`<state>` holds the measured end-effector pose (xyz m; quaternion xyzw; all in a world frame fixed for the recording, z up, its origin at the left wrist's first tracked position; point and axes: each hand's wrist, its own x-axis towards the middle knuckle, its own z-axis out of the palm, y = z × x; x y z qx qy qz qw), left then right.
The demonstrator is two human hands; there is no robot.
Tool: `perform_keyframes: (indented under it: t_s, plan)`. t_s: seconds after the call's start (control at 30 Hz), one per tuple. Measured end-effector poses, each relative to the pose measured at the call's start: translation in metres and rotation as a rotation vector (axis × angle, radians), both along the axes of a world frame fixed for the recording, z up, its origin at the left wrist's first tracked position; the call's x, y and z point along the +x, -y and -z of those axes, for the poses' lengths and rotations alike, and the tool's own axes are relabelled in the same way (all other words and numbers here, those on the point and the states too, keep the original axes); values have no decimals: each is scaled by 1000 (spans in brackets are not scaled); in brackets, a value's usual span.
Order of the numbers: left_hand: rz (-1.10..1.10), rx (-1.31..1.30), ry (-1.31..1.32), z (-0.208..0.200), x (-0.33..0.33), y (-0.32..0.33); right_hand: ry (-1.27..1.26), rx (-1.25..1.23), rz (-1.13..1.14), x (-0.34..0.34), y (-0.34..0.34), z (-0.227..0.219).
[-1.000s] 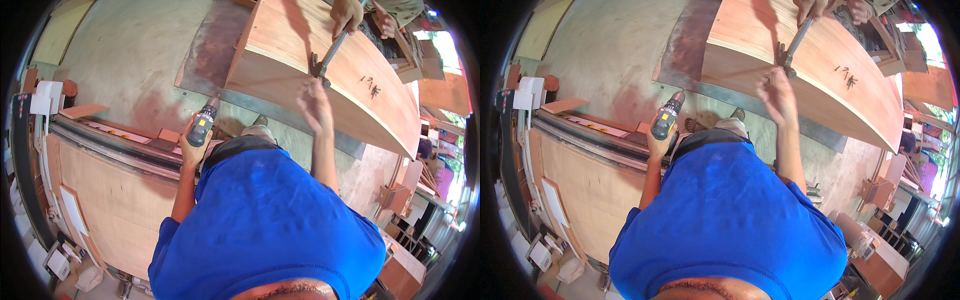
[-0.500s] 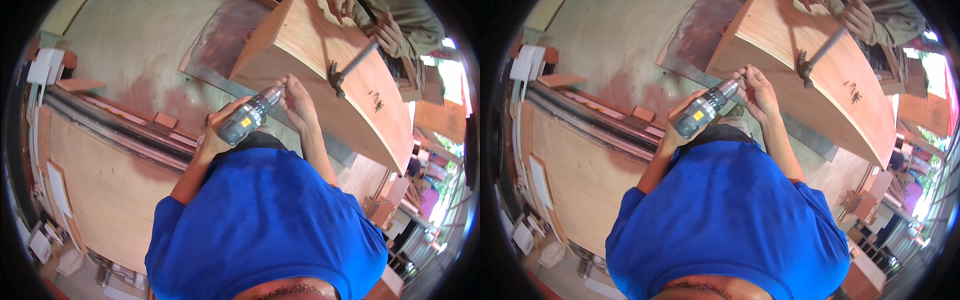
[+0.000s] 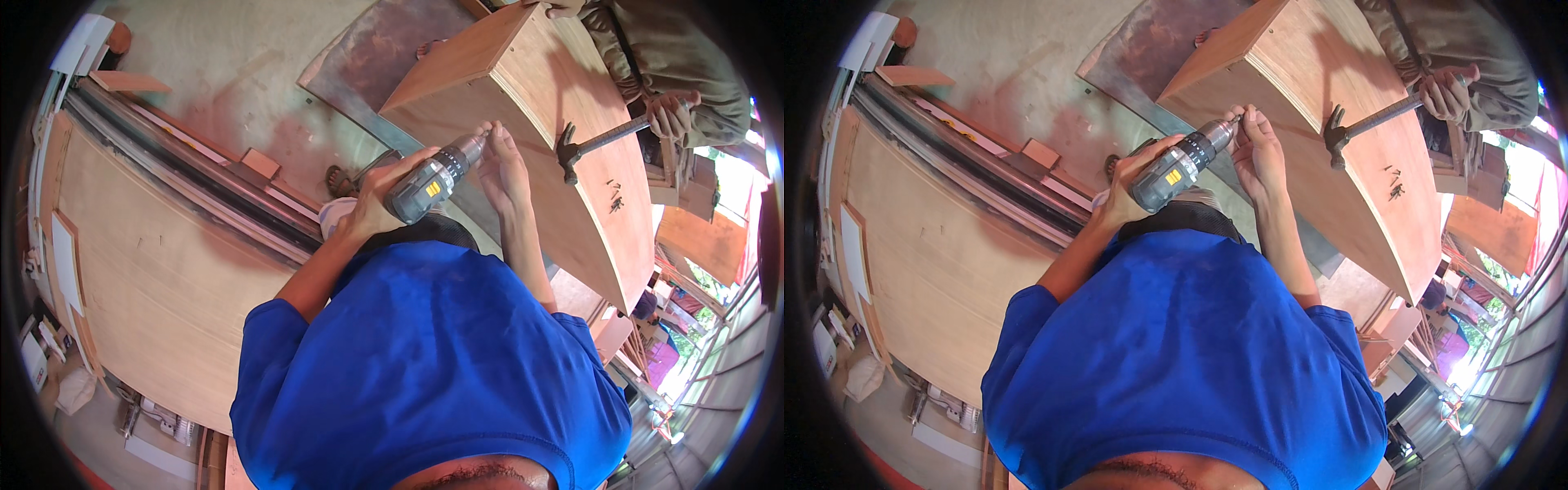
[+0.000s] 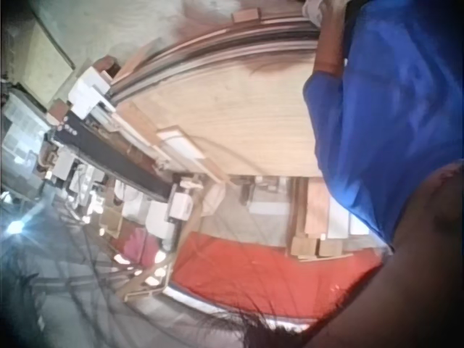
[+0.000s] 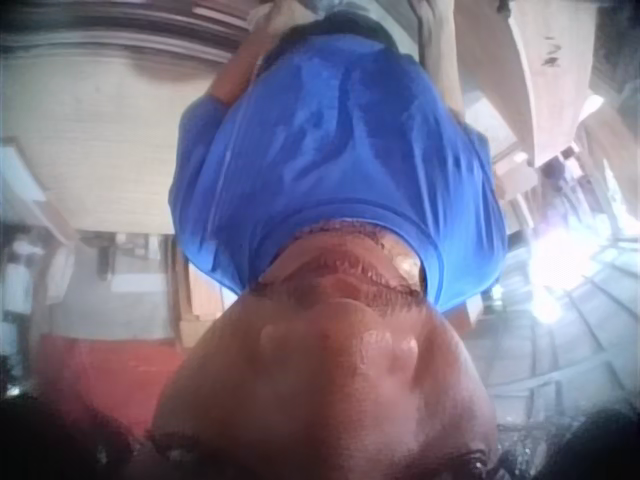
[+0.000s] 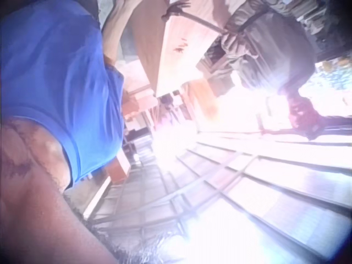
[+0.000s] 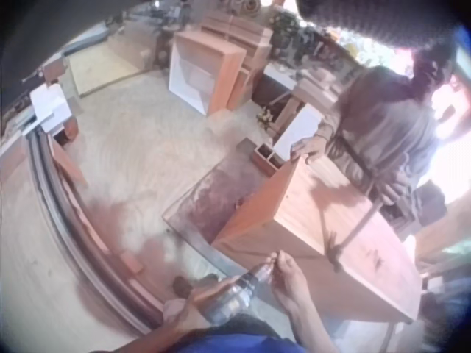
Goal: The person uses a cordless drill to drive screws into a large curved wooden panel while another person assists by holding the panel and hammering nails. The camera wearer repeatedly positions screws and operates the drill along the panel's edge.
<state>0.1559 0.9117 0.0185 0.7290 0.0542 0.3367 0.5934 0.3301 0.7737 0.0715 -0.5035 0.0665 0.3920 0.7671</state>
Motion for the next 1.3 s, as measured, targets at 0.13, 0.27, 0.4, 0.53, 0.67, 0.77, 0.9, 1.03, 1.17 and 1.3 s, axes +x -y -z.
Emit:
perform_keyframes:
  t_s: [0.13, 0.27, 0.4, 0.53, 0.67, 0.77, 0.9, 1.03, 1.17, 1.3]
  plan:
    - [-16, 6, -29, 3, 2, 8, 4, 1, -92, 12, 5, 12]
    - [-27, -43, -66, 11, 5, 21, 17, -96, -142, 17, 3, 16]
    - [-95, -117, -45, 16, 11, 38, 58, -226, -231, 19, -4, 14]
    - [-141, -118, 6, 25, 21, 51, 110, -276, -254, 26, -7, 14]
    - [-167, -153, 41, 35, 35, 65, 123, -272, -291, 44, -3, 21]
    - [-197, -155, 54, 46, 46, 73, 138, -296, -326, 53, -7, 18]
    - [-213, -149, 48, 49, 54, 75, 116, -241, -358, 67, -5, 30]
    - [-243, -100, 48, 48, 57, 72, 103, -212, -368, 70, -5, 32]
    - [-218, -127, 36, 58, 53, 72, 103, -239, -370, 66, -8, 27]
    - [-180, -60, -44, 48, 40, 69, 131, -221, -385, 66, 3, 24]
